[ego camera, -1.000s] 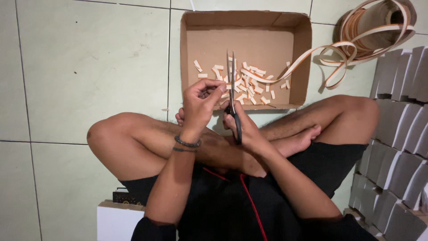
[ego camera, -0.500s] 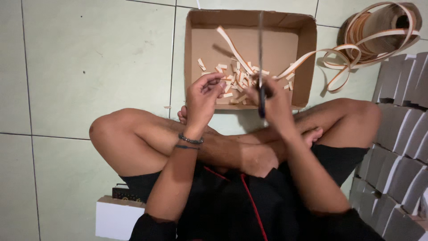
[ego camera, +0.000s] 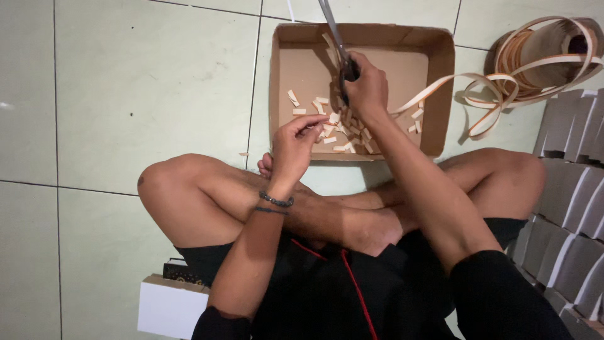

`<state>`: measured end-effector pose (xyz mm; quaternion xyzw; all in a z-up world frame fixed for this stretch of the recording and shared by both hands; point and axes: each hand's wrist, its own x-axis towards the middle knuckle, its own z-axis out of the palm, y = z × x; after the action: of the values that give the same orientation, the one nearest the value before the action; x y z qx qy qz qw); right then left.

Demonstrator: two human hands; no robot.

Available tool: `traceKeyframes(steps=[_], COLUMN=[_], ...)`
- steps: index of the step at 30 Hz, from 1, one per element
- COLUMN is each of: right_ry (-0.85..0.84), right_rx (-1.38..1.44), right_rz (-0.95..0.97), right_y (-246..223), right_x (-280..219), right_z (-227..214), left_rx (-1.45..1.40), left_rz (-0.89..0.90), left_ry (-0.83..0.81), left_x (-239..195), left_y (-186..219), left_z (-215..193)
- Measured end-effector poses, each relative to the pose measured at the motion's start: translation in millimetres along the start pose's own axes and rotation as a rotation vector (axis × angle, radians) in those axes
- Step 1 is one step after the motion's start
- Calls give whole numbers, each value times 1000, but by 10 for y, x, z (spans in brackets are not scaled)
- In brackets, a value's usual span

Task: The person sits cross-legged on the floor and uses scissors to cut a long roll of rubber bands into small pieces. They place the cut pieces into a cardboard box positioned between their legs.

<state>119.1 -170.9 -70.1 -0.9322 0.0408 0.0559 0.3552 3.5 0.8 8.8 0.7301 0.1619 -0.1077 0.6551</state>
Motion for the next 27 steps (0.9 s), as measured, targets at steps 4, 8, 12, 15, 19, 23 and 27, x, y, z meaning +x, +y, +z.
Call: traceKeyframes(steps=[4, 8, 12, 15, 19, 23, 27], right_ry=[-112, -256, -179, -274, -318, -349, -336], right_rx=[85, 330, 369, 103, -160, -66, 18], right_rz=[26, -123, -57, -75, -92, -14, -23], right_y=[-256, -201, -231, -94, 46, -4, 99], right_x=[-116, -297, -633, -729, -819, -896, -896], right_z=[-205, -559, -849, -962, -918, -881, -814], left_rx=[-93, -191, -238, -18, -41, 19, 136], left_rz=[13, -23, -21, 128, 146, 211, 132], left_ry=[-42, -5, -20, 48, 36, 73, 138], left_x=[0, 4, 55, 62, 13, 7, -47], left_y=[-38, -31, -191, -173, -170, -180, -78], left_z=[6, 37, 47, 58, 90, 78, 47])
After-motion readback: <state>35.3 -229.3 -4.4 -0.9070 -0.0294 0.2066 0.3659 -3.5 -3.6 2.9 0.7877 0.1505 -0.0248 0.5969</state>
